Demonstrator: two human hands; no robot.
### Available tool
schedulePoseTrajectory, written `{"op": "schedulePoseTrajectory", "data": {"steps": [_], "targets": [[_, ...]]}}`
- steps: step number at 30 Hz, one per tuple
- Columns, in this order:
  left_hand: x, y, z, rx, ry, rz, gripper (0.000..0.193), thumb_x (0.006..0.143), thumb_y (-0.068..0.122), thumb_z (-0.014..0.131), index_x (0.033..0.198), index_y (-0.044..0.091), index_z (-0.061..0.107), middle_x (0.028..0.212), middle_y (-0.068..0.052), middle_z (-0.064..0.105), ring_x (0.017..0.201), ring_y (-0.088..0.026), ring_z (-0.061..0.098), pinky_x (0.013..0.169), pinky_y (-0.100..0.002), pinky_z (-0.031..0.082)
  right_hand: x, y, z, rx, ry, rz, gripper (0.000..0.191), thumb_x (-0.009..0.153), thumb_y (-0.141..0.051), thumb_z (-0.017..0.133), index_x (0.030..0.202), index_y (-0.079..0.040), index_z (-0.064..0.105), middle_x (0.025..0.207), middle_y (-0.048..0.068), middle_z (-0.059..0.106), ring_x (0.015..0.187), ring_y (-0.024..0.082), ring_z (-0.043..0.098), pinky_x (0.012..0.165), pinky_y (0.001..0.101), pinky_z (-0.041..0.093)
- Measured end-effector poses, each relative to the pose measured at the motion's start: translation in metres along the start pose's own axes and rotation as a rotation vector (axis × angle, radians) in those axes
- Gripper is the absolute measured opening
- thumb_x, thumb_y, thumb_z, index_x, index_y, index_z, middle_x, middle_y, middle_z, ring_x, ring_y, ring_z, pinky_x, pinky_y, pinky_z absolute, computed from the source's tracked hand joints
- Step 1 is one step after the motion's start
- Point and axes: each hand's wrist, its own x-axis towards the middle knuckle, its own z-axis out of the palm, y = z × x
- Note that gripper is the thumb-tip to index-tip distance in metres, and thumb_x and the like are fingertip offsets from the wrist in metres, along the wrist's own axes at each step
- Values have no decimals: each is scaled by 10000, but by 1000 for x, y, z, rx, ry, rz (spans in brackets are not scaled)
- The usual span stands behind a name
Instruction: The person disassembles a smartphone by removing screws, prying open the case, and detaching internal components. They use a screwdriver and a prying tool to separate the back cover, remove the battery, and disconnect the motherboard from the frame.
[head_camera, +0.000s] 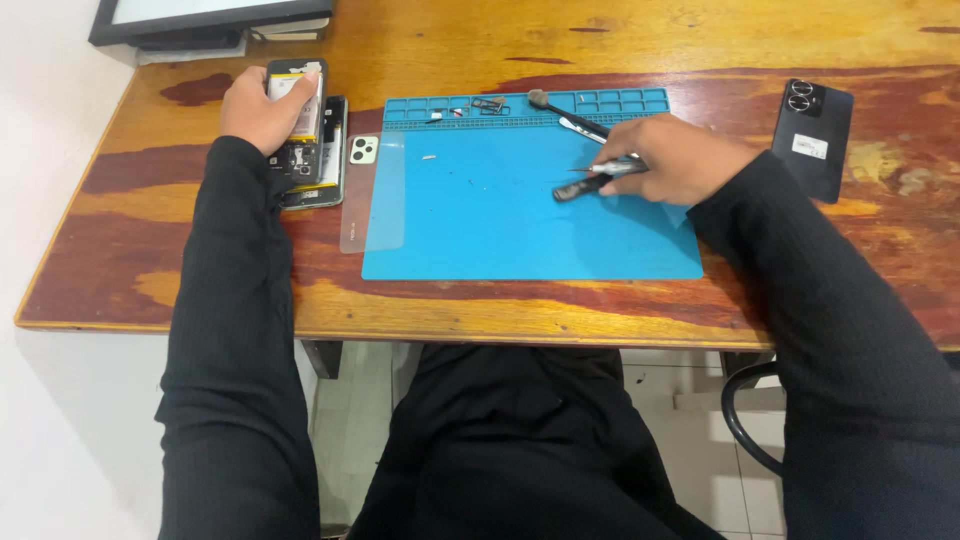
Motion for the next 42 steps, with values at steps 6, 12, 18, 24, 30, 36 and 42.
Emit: {"op": "schedulePoseTrajectory", "data": {"steps": [6,12,18,24,30,36,42], "targets": [[1,2,1,37,1,7,635,933,571,767,1073,-43,691,974,-177,751,887,-258,750,819,-378,565,8,-13,10,11,69,-81,349,868,-249,777,1136,-27,749,1085,173,712,965,352,683,862,440,533],[0,1,1,65,15,53,648,931,590,764,1059,-44,708,967,-195,752,882,-287,743,806,-404,557,5,-16,9,22,52,-148,311,847,-206,765,1125,-66,769,1039,148,714,942,339,689,863,446,533],[1,3,2,73,2,17,690,929,616,762,1044,-59,680,962,-204,743,863,-287,745,798,-412,565,6,-13,9,-26,121,-120,313,868,-191,755,1142,-41,760,1050,168,697,933,348,678,831,444,534],[-2,7,1,70,3,15,675,915,612,760,1063,-42,684,969,-201,744,872,-285,738,789,-418,559,16,-26,29,-9,284,-150,321,896,-283,769,1092,-29,761,977,165,712,856,325,698,744,426,549],[-1,9,2,111,-10,-3,687,936,618,763,1051,-55,684,973,-214,740,884,-300,739,807,-421,556,29,-48,52,-1,399,-151,285,926,-302,771,1006,-28,763,906,130,699,771,319,677,671,423,532],[-1,10,2,87,3,39,674,924,612,763,1083,-38,691,975,-203,746,881,-294,739,798,-418,555,36,-60,61,-64,452,-216,248,937,-284,773,1020,-49,770,923,108,666,752,317,664,642,423,520],[-1,8,1,102,-13,33,666,938,611,758,1077,-37,693,977,-200,746,879,-293,740,806,-415,556,34,-59,57,-32,394,-280,202,940,-248,756,1069,-96,792,994,85,662,729,267,666,632,397,527]]}}
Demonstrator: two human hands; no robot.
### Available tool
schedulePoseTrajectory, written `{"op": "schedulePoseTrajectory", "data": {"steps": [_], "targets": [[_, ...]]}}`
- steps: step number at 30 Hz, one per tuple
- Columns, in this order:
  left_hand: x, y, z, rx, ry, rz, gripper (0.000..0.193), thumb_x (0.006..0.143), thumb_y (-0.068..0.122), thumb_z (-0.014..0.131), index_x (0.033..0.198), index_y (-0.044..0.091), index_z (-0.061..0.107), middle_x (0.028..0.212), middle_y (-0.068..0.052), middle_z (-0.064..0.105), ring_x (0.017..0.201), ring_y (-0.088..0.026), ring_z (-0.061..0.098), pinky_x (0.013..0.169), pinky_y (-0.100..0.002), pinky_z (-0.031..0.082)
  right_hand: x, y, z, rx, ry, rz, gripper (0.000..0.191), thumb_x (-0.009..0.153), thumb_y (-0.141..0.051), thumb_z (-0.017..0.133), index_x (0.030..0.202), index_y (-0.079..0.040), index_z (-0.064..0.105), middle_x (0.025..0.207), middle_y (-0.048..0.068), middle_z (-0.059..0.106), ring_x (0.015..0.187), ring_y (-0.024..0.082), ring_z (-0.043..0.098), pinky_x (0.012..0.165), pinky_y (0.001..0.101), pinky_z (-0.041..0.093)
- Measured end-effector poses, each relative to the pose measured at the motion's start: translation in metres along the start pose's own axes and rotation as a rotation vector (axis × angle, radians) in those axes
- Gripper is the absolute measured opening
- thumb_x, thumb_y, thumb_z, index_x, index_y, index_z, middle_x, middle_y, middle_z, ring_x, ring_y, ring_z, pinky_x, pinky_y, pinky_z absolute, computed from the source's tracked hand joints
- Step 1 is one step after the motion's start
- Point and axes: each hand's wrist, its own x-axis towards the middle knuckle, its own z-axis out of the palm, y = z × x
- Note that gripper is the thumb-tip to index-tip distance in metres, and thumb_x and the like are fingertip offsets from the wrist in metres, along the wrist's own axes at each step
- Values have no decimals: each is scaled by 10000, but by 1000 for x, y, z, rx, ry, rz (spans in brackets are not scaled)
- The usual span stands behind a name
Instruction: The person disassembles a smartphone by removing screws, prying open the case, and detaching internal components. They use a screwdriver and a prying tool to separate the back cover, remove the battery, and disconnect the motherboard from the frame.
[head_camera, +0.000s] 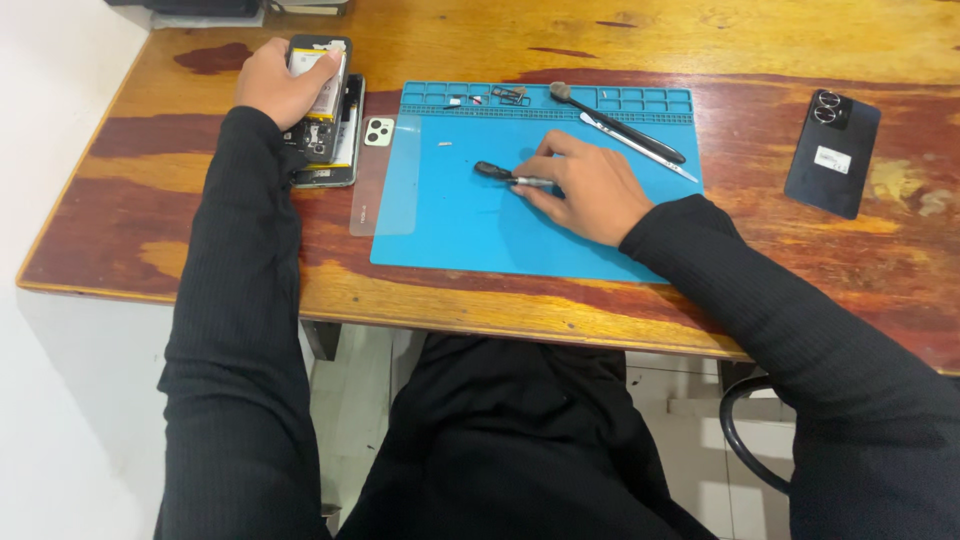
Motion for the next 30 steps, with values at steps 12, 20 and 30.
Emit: {"op": "schedulePoseTrajectory", "data": {"steps": [12,20,30], "targets": [[-2,11,-2,19,-10,-7,684,909,634,752,1053,-31,677,973,-215,740,898,-323,733,808,-433,549,-9,25,-23,55,-61,-86,186,898,-143,734,1066,-95,797,1069,61,751,823,258,728,730,373,570],[-3,17,-2,126,-13,26,732,931,689,716,1007,-37,664,962,-245,722,884,-376,710,800,-479,538,9,25,7,17,172,33,168,908,-120,739,1059,-57,778,1003,104,744,813,297,720,702,390,563],[-5,19,-1,95,-27,16,727,944,703,686,1030,-18,665,946,-227,728,843,-336,733,788,-457,554,15,2,22,-96,54,-84,200,900,-169,763,1070,-65,781,1009,81,713,665,284,682,581,414,517]]}}
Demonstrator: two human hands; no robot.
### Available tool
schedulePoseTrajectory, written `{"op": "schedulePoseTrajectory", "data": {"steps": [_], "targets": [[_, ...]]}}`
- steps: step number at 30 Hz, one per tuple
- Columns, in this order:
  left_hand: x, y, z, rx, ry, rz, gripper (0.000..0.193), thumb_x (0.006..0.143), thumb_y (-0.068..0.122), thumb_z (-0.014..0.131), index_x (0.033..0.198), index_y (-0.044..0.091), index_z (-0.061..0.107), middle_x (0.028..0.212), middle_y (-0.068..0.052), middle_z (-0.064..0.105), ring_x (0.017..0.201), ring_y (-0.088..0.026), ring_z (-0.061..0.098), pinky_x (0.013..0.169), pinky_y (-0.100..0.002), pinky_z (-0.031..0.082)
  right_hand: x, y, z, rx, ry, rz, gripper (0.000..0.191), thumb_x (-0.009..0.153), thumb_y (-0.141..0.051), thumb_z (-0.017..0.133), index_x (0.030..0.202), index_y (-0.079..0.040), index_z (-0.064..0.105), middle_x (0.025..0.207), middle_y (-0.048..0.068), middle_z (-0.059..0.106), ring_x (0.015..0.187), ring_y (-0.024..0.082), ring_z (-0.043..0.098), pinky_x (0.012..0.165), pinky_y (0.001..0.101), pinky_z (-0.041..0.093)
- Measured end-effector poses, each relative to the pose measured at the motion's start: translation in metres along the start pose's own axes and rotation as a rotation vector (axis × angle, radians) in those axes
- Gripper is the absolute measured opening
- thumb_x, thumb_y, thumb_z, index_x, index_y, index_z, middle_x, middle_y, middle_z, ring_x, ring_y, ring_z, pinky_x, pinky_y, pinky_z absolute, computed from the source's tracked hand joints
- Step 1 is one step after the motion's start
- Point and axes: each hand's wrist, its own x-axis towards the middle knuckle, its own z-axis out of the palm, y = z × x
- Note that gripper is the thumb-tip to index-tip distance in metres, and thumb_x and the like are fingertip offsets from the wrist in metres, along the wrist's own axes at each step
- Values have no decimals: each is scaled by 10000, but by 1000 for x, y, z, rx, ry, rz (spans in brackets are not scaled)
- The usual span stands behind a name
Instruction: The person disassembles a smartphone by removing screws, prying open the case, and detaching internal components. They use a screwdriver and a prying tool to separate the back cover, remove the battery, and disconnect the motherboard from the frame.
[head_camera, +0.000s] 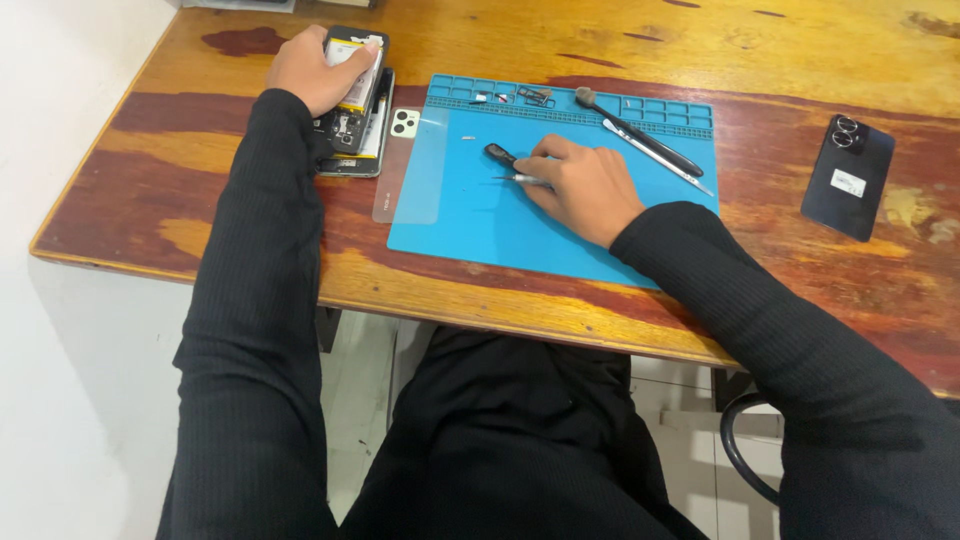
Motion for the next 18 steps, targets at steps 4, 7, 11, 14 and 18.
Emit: {"op": "schedulePoseTrajectory", "data": {"steps": [4,7,11,14,18], "targets": [[0,-1,1,11,5,-1,730,952,711,681,1025,-15,672,947,-223,731,844,-331,732,789,-460,554,1,-5,-2,-17,-12,-15,183,932,-194,763,1062,-68,788,1013,75,713,649,287,677,571,418,507],[2,-2,2,36,15,21,737,968,712,693,1011,-23,675,938,-230,728,844,-339,725,783,-467,551,0,-10,-5,35,-37,-32,184,936,-183,752,1070,-60,780,1032,73,714,661,274,685,577,411,510],[2,-3,3,2,8,20,704,947,701,685,1030,2,670,926,-207,731,807,-310,738,752,-442,564,2,-18,-9,99,-74,-110,199,926,-173,752,1093,-68,779,1046,71,712,667,255,694,589,385,532],[2,-3,4,19,4,-1,705,958,702,690,993,-2,677,914,-209,732,813,-319,733,759,-453,557,2,-26,-10,126,-102,-152,216,903,-160,760,1104,-82,776,1068,61,718,654,243,694,575,367,533],[2,-4,4,3,23,30,694,957,690,703,993,-3,677,920,-207,735,813,-317,734,759,-448,558,2,-32,-14,141,-136,-210,228,874,-135,761,1099,-104,773,1110,48,723,635,243,687,554,354,530]]}}
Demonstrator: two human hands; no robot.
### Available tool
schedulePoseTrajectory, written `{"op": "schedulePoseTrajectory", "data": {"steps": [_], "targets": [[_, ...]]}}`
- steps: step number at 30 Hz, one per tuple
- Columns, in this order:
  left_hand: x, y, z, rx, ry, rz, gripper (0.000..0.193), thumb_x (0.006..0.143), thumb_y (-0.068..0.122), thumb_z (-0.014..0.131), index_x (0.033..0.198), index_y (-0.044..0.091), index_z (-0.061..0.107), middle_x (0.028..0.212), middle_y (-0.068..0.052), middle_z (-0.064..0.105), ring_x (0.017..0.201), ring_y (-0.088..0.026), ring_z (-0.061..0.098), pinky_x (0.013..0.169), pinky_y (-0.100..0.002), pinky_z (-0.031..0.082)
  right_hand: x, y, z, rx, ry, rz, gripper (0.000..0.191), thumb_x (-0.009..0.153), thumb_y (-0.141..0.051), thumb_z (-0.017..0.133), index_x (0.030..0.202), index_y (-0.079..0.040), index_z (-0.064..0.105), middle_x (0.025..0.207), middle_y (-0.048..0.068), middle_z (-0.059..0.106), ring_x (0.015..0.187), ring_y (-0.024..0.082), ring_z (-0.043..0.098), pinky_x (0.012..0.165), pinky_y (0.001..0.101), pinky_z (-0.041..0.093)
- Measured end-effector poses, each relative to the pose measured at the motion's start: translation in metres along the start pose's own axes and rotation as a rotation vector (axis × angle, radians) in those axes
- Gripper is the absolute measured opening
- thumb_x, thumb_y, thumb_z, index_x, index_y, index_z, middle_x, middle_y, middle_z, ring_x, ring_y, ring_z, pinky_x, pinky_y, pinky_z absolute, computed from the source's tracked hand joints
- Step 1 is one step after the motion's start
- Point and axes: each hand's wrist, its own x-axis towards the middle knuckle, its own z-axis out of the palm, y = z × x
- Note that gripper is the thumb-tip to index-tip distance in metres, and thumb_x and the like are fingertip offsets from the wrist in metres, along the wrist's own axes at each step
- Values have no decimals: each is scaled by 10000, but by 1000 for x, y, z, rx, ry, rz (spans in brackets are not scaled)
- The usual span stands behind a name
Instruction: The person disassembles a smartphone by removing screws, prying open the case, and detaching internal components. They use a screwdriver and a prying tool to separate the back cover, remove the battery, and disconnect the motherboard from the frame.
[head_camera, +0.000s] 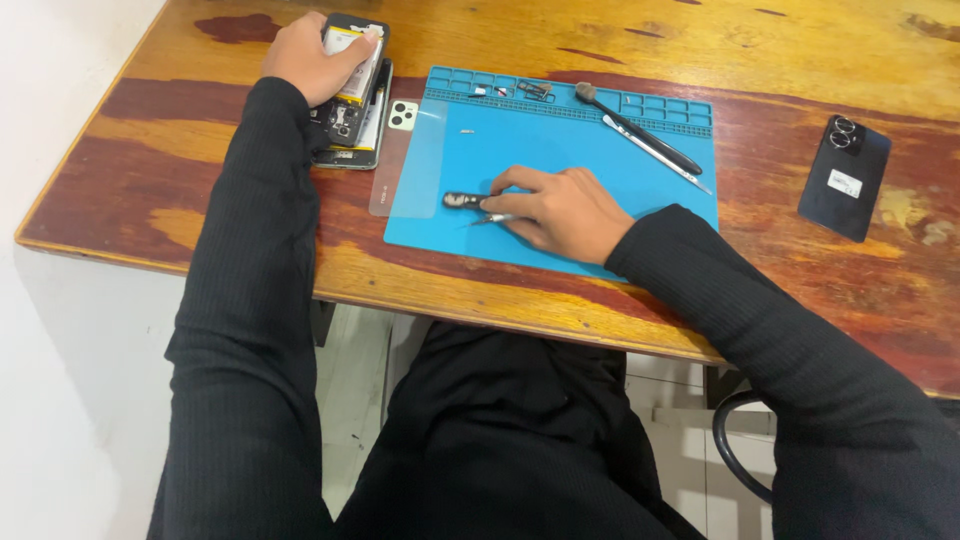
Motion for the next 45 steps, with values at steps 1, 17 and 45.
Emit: {"op": "schedulePoseTrajectory", "data": {"steps": [1,17,45], "targets": [[0,0,0,3,6,10,690,959,686,708,995,-2,680,922,-208,735,815,-319,733,761,-448,557,0,0,-1,9,-14,-10,220,876,-128,757,1095,-108,771,1121,43,725,630,244,685,552,352,530],[4,3,4,-13,9,33,685,936,635,749,995,-45,687,956,-236,734,877,-353,732,814,-457,561,-27,66,-18,30,226,225,185,916,-47,711,1097,-52,746,1006,125,716,840,300,721,739,379,569],[0,16,-4,8,-49,-7,682,898,657,720,1016,-14,694,941,-212,734,853,-344,726,776,-460,552,-38,76,-50,-101,141,433,151,947,-159,767,1036,-38,786,937,160,751,802,271,686,751,403,544]]}}
